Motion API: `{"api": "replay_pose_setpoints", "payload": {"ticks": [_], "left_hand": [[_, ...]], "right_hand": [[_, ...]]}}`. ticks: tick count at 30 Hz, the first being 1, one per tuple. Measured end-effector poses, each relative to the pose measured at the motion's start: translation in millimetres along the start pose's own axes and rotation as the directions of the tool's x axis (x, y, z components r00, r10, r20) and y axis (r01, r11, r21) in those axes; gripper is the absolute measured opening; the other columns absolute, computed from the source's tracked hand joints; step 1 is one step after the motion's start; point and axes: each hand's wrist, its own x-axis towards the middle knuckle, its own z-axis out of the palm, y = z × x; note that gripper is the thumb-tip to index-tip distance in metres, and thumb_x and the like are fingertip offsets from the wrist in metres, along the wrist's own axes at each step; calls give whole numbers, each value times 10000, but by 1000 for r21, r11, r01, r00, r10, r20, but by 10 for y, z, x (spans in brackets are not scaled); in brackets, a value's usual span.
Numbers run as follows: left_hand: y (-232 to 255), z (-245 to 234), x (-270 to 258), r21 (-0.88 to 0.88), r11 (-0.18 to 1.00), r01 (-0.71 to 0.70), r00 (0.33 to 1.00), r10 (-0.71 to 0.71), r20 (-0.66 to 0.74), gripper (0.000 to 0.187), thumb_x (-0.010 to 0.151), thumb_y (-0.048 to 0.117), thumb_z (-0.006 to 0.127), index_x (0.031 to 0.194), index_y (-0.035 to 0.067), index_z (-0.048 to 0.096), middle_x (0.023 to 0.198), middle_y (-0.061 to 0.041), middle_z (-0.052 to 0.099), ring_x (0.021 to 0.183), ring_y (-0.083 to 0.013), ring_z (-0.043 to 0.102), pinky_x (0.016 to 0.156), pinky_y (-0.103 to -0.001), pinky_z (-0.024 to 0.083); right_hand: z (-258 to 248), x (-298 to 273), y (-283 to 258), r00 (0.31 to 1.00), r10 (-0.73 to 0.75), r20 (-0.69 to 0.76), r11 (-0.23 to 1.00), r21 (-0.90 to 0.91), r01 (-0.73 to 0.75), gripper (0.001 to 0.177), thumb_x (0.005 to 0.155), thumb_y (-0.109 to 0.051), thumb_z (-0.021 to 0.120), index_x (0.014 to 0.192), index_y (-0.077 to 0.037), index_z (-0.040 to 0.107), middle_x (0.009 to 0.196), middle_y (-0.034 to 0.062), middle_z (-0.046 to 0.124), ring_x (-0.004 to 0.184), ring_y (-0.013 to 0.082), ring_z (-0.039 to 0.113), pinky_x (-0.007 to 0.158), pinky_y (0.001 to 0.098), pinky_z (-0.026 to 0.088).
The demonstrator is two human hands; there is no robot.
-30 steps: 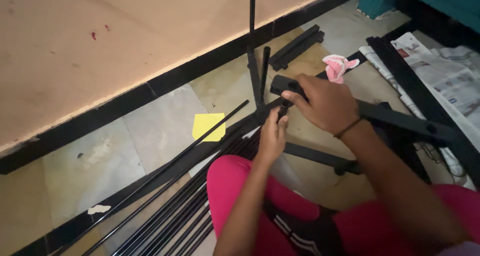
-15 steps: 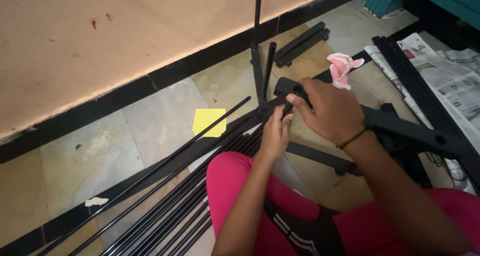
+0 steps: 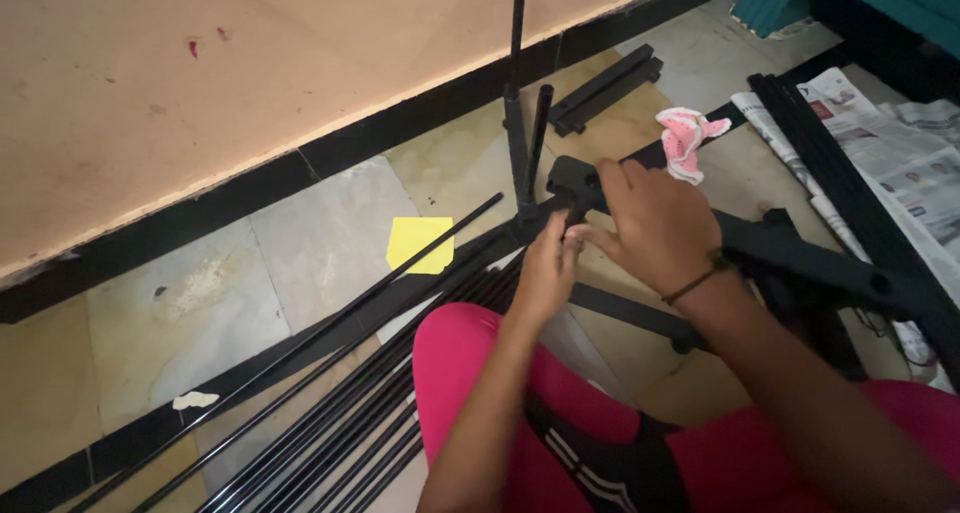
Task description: The person assembles a black metal furniture frame by hand, connecting multiple tubular and cross-brace components into a rectangular structure. The person handles several frame pieces, aligns them, and secures them together without using tools.
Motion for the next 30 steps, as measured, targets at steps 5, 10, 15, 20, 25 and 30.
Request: {"api": "replay_pose_setpoints", "payload": {"ticks": [5,10,15,20,25,30], "left_hand": [[69,-68,11,14,999,-46,999,46,22,179,1081,89,523,1255,47,519,1002,-208,708,949,-340,751,782,-399,575],[116,-112,18,-11,996,-87,996,88,22,273,1014,35,538,1286,34,520,1031,-225,688,967,-381,733,783,-412,570],[195,-151,55,68,996,-52,999,51,20,283,1005,43,592,1277,26,517,1072,-239,700,1008,-419,703,788,-429,557],[177,-165,11,104,989,-109,994,107,24,323,978,26,600,1293,23,527,1079,-256,686,1029,-451,674,792,-461,533],[61,-139,16,128,979,-156,987,160,-22,314,971,46,643,1266,16,536,1090,-272,669,1023,-462,663,805,-460,545],[20,-102,35,97,992,-81,997,80,14,218,995,49,632,1206,20,584,1048,-256,687,997,-439,691,807,-448,550]], "right_hand": [[4,0,-11,1000,-5,-5,999,-51,5,739,734,-523,790,1244,-27,589,885,132,637,775,329,668,633,429,523],[52,-6,-17,1000,-14,-27,996,-92,11,792,742,-576,771,1272,-14,593,858,135,616,758,314,655,628,414,521],[50,17,22,998,-45,-52,993,-111,39,780,769,-575,764,1287,-18,592,862,127,616,758,309,645,629,411,516],[156,-29,-107,992,32,-124,985,-162,-52,802,728,-553,786,1296,-21,587,899,118,613,819,310,616,694,442,471],[248,-72,-156,976,11,-218,975,-213,-59,773,733,-514,799,1313,-40,608,919,96,595,845,290,589,728,425,441],[251,-66,-98,980,16,-198,981,-188,-54,732,771,-479,792,1328,-38,616,925,89,592,853,287,593,729,423,435]]}}
